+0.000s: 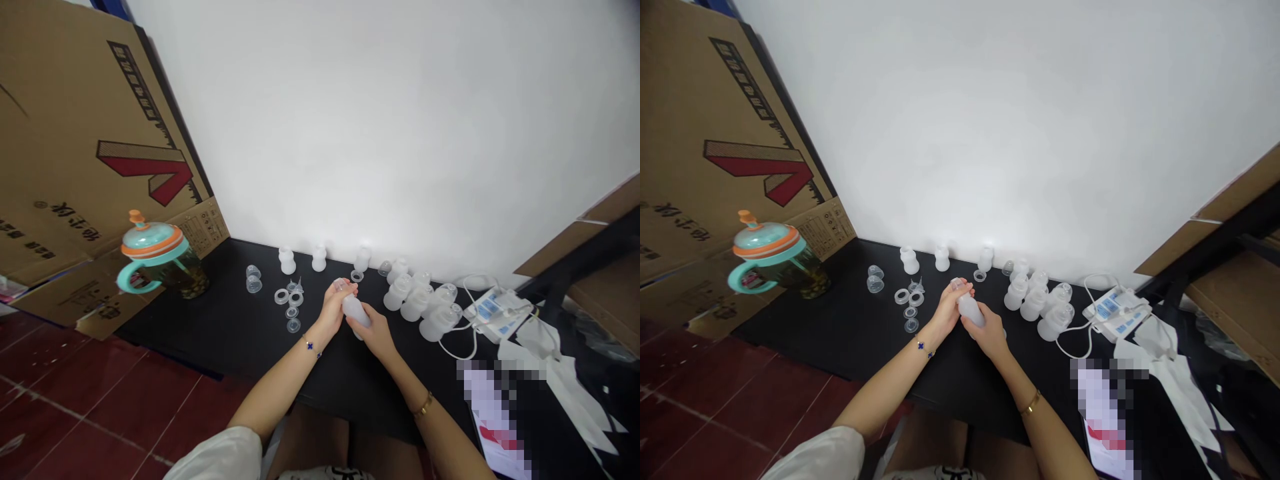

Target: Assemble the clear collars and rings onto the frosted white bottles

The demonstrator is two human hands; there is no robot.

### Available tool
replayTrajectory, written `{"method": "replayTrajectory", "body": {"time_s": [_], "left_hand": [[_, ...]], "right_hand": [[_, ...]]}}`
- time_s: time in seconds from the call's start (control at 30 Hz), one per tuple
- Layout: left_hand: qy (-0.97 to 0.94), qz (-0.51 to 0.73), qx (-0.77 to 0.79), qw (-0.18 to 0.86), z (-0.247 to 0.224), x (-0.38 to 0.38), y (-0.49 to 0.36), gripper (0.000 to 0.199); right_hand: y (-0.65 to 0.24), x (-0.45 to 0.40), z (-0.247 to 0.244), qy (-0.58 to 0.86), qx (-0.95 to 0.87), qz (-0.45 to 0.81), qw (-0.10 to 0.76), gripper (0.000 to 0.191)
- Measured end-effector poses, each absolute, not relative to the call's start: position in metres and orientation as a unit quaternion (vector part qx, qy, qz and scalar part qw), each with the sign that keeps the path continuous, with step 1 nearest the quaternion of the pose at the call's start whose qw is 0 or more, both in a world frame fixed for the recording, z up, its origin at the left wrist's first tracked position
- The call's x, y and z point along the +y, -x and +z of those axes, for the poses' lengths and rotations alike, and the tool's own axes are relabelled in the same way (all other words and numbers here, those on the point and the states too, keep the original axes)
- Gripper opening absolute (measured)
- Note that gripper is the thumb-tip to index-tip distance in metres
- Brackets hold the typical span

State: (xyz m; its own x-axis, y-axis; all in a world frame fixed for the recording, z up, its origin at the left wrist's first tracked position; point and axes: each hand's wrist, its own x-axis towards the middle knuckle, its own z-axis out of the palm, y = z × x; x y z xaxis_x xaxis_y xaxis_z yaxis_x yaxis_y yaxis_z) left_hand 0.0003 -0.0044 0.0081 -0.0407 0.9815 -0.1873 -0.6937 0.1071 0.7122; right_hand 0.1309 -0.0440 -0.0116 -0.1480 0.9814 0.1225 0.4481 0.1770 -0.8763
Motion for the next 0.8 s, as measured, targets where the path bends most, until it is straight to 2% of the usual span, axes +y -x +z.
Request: {"method": "replayTrajectory", "body": {"time_s": [0.8], "left_hand": [[-0.187, 0.65, 0.336, 0.655, 0.0133, -0.003, 0.0028, 0.049]], "right_hand": [[-0.1291, -0.0451, -0.0075, 0.543, -0.671, 0.35, 0.363, 0.036]]}}
